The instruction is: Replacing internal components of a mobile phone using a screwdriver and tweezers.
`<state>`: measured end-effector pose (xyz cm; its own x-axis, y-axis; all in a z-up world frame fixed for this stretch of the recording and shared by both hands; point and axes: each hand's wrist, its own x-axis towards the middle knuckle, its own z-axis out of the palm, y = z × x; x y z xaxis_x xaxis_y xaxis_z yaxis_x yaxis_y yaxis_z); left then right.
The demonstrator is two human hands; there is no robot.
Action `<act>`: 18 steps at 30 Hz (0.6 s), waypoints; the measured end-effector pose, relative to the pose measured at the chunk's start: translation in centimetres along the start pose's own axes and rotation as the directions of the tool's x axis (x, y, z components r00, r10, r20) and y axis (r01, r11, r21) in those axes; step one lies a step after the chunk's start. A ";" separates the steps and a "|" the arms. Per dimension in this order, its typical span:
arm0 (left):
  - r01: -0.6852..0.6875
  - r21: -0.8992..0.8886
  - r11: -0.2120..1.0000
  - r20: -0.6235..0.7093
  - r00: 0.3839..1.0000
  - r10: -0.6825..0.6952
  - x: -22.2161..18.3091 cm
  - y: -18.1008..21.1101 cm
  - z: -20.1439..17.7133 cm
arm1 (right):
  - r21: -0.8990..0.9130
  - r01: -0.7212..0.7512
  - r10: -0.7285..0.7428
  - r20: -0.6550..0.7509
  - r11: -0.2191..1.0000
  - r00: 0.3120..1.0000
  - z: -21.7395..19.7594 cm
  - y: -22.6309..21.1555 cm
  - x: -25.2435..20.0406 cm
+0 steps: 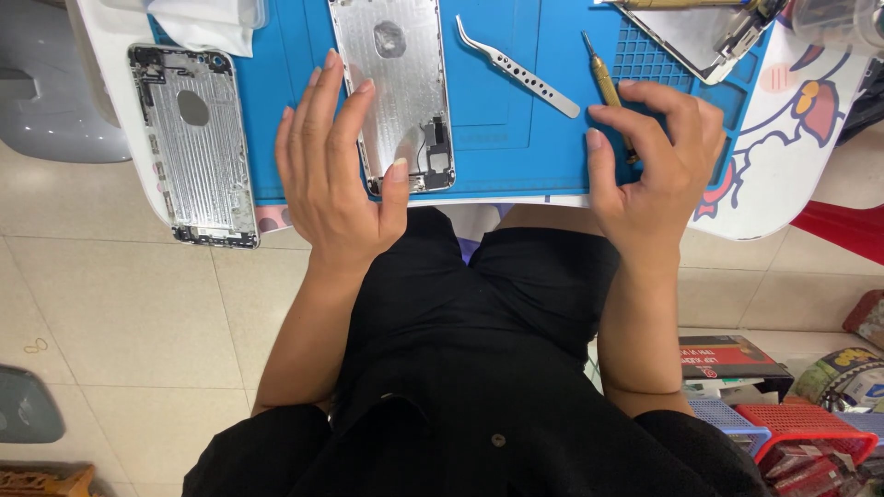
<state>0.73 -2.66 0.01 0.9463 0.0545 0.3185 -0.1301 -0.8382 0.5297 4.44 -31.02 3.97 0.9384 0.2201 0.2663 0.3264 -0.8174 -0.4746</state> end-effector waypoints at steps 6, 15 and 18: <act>-0.013 0.001 1.000 -0.011 1.000 0.013 0.1 -0.1 0.1 | -0.005 -0.007 0.007 0.006 1.000 1.000 0.2 0.2 0.0; 0.003 0.005 1.000 -0.023 1.000 -0.003 -0.1 -0.5 0.5 | -0.002 -0.017 0.017 0.027 1.000 0.999 0.5 0.5 -0.3; -0.008 -0.021 1.000 -0.042 0.999 0.007 -0.4 -0.9 0.7 | -0.009 -0.016 0.016 0.031 1.000 0.999 0.4 0.6 -0.5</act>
<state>0.62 -2.32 -1.11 0.9321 0.0717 0.3550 -0.1435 -0.8269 0.5437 4.21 -31.39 3.20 0.9467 0.2229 0.2327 0.3103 -0.8254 -0.4716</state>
